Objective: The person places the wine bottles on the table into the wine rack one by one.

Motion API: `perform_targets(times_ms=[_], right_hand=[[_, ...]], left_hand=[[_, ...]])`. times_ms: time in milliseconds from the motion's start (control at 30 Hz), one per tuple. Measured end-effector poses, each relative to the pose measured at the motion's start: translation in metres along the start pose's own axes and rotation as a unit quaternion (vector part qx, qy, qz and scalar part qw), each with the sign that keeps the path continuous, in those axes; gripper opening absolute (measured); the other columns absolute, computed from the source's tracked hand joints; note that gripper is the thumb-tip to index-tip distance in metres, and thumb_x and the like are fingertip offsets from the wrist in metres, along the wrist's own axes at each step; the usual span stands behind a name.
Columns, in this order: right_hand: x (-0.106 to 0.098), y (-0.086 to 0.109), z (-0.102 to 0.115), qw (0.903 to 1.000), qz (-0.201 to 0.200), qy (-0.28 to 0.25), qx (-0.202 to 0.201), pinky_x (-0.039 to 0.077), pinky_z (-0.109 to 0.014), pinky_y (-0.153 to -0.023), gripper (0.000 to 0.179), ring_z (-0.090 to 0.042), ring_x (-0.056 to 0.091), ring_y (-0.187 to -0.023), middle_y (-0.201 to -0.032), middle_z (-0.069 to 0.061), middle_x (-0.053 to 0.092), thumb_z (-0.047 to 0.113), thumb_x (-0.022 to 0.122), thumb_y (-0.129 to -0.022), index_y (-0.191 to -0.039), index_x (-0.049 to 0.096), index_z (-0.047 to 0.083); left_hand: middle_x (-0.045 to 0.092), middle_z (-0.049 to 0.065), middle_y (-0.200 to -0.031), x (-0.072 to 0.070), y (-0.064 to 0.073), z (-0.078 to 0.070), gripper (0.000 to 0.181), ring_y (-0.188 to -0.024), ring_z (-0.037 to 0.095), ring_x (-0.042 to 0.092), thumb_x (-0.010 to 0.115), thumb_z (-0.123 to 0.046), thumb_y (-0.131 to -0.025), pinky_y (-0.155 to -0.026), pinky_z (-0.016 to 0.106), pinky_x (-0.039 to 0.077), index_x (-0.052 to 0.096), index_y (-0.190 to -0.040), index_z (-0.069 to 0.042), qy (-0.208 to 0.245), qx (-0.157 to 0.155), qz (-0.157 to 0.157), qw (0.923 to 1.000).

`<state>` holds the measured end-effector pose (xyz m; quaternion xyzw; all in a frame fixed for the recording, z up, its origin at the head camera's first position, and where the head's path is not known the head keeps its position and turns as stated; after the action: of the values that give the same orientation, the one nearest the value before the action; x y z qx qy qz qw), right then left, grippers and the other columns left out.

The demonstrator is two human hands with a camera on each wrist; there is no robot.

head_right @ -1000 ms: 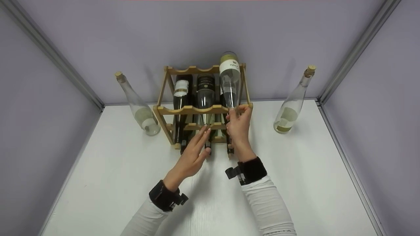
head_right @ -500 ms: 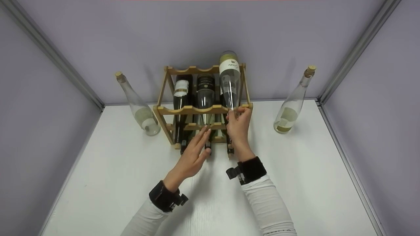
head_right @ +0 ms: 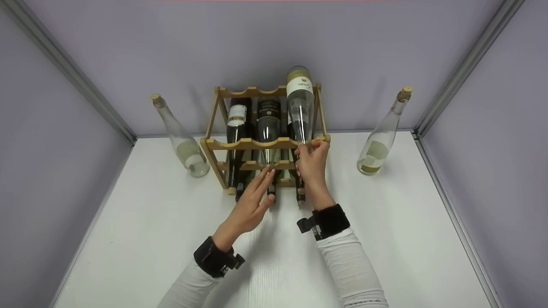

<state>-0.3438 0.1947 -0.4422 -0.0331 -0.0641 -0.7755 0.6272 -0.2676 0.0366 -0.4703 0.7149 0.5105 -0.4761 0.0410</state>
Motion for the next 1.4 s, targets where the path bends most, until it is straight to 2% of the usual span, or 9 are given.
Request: perform_targets(times_ms=[200,400,600,733,833,1000,1067,1233,1400], right_hand=[[-0.003,-0.003,-0.006,0.9989,0.014,0.044,-0.005,0.041,-0.02,-0.04,0.028,-0.008,0.048,-0.05,-0.099,-0.017,0.059,0.024,0.045,-0.105,-0.109,0.021,0.012],[-0.004,-0.001,-0.008,0.997,0.037,0.068,-0.001,0.049,-0.023,-0.052,0.027,-0.011,0.054,-0.055,-0.104,-0.021,0.06,0.029,0.042,-0.106,-0.108,0.021,0.012],[-0.009,0.003,-0.011,0.9945,0.068,0.08,-0.002,0.052,-0.025,-0.057,0.027,-0.013,0.059,-0.062,-0.109,-0.024,0.055,0.033,0.037,-0.107,-0.116,0.023,0.011],[-0.014,0.006,-0.013,0.993,0.089,0.078,0.001,0.053,-0.026,-0.061,0.032,-0.013,0.062,-0.065,-0.099,-0.016,0.054,0.039,0.033,-0.107,-0.119,0.021,0.011],[-0.02,0.009,-0.014,0.9918,0.094,0.087,-0.003,0.055,-0.029,-0.064,0.036,-0.015,0.065,-0.069,-0.094,-0.012,0.053,0.043,0.029,-0.106,-0.119,0.02,0.011],[-0.035,0.012,-0.019,0.9878,0.087,0.129,-0.006,0.055,-0.029,-0.068,0.045,-0.018,0.065,-0.081,-0.105,-0.012,0.045,0.047,0.027,-0.105,-0.126,0.021,0.007],[-0.043,0.012,-0.022,0.9872,0.079,0.138,-0.007,0.055,-0.028,-0.067,0.047,-0.019,0.065,-0.083,-0.105,-0.012,0.046,0.046,0.028,-0.105,-0.128,0.023,0.006],[-0.066,0.01,-0.03,0.9886,0.06,0.137,-0.017,0.054,-0.027,-0.067,0.042,-0.019,0.066,-0.084,-0.099,-0.013,0.053,0.046,0.031,-0.105,-0.124,0.028,0.008],[-0.091,0.006,-0.034,0.9912,0.028,0.128,-0.02,0.054,-0.026,-0.066,0.038,-0.016,0.066,-0.082,-0.101,-0.015,0.05,0.044,0.034,-0.105,-0.121,0.03,0.01]], left_hand=[[0.02,0.017,-0.16,0.0,0.001,0.001,0.072,-0.146,0.027,0.02,0.02,-0.056,-0.104,-0.116,0.047,0.018,0.025,-0.156,-0.007,0.001,-0.005,0.01,0.9999],[0.019,0.015,-0.16,0.001,0.003,0.001,0.07,-0.146,0.028,0.02,0.022,-0.054,-0.105,-0.116,0.047,0.018,0.024,-0.156,-0.007,-0.005,-0.009,0.018,0.9998],[0.018,0.016,-0.16,0.004,0.004,0.001,0.071,-0.146,0.029,0.02,0.019,-0.057,-0.104,-0.116,0.046,0.019,0.024,-0.156,-0.009,0.0,-0.011,0.026,0.9996],[0.019,0.017,-0.16,0.007,0.004,0.0,0.071,-0.146,0.032,0.02,0.019,-0.056,-0.104,-0.116,0.046,0.02,0.025,-0.156,-0.008,-0.002,-0.007,0.033,0.9994],[0.019,0.017,-0.16,0.009,0.004,-0.001,0.068,-0.146,0.032,0.02,0.024,-0.053,-0.105,-0.116,0.046,0.02,0.026,-0.156,-0.008,-0.002,-0.01,0.042,0.9991],[0.02,0.015,-0.16,0.015,0.005,-0.002,0.064,-0.146,0.028,0.019,0.032,-0.05,-0.105,-0.116,0.045,0.02,0.027,-0.156,-0.011,-0.009,-0.021,0.056,0.9982],[0.02,0.014,-0.161,0.018,0.005,-0.003,0.064,-0.146,0.028,0.02,0.034,-0.051,-0.105,-0.116,0.046,0.021,0.027,-0.156,-0.013,-0.011,-0.022,0.058,0.998],[0.021,0.012,-0.16,0.022,0.006,-0.01,0.063,-0.145,0.028,0.023,0.034,-0.049,-0.105,-0.114,0.05,0.022,0.028,-0.156,-0.013,-0.016,-0.002,0.061,0.998],[0.02,0.013,-0.16,0.027,0.007,-0.016,0.063,-0.146,0.027,0.022,0.035,-0.048,-0.105,-0.116,0.048,0.02,0.026,-0.156,-0.012,-0.02,0.017,0.07,0.9972]])
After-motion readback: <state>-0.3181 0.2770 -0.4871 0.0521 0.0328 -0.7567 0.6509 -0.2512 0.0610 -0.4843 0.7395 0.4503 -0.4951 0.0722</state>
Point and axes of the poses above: each hand's wrist, its own y-axis away from the middle knuckle, its own x-axis out of the palm, z = x × y, the point moved 9 cm from there along -y, towards the middle knuckle
